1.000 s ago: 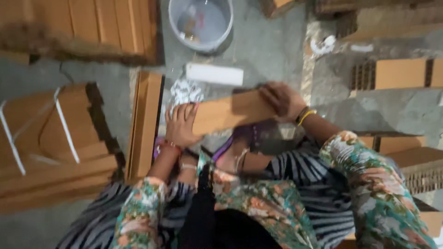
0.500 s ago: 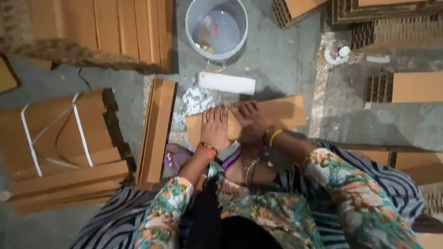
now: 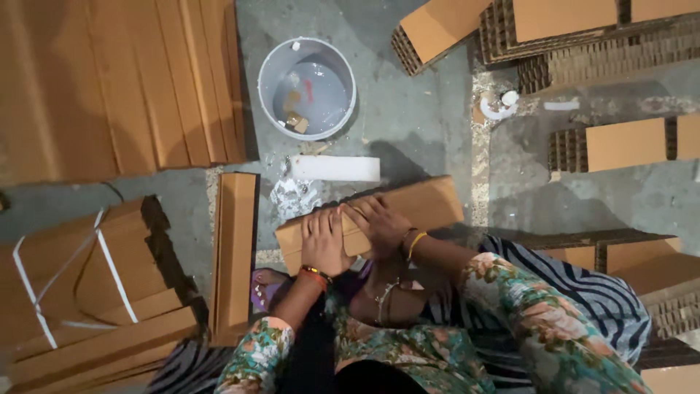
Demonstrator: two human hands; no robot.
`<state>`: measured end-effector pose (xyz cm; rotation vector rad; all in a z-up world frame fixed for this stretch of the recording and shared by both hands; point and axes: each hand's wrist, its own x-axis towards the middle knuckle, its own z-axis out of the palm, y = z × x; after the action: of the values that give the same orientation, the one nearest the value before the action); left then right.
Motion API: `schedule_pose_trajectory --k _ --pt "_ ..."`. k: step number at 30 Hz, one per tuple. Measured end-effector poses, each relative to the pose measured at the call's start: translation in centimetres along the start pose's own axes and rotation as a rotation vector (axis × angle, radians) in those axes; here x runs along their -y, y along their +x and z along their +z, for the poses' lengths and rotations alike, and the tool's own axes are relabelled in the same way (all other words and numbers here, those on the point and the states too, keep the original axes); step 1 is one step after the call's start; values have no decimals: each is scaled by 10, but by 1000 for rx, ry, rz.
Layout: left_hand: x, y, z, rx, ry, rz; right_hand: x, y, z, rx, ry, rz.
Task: The person assembles cardboard components by hand, applying adhesive from a white bottle and joining corrugated pieces together while seated on the floor surrounded by packaging materials.
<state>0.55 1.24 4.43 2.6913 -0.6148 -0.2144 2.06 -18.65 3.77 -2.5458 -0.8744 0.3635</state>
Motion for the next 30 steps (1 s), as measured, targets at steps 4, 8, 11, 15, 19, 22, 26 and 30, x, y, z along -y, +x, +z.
schedule_pose_trajectory --k 4,8,11,15,19,22,26,30 --pt "-3 2 -5 25 -11 -12 2 0 1 68 -63 27" --pt "-2 -1 -2 -24 -11 16 2 -2 -2 -54 -35 -40" --pt "2 -5 0 -81 34 80 3 -4 -6 -143 -10 -97" --pt "37 -27 -6 -19 135 62 -41 -43 -42 -15 -260 -46" --pt "84 -67 -31 57 129 -24 -84 -91 -82 73 -342 27" --pt "97 -60 -41 155 66 -51 -96 -85 -86 158 -261 76" --pt "97 -58 -34 376 -108 -264 -96 -82 -86 318 -145 201" --pt "102 -59 -25 162 -156 -156 -103 -81 -85 277 -126 180"
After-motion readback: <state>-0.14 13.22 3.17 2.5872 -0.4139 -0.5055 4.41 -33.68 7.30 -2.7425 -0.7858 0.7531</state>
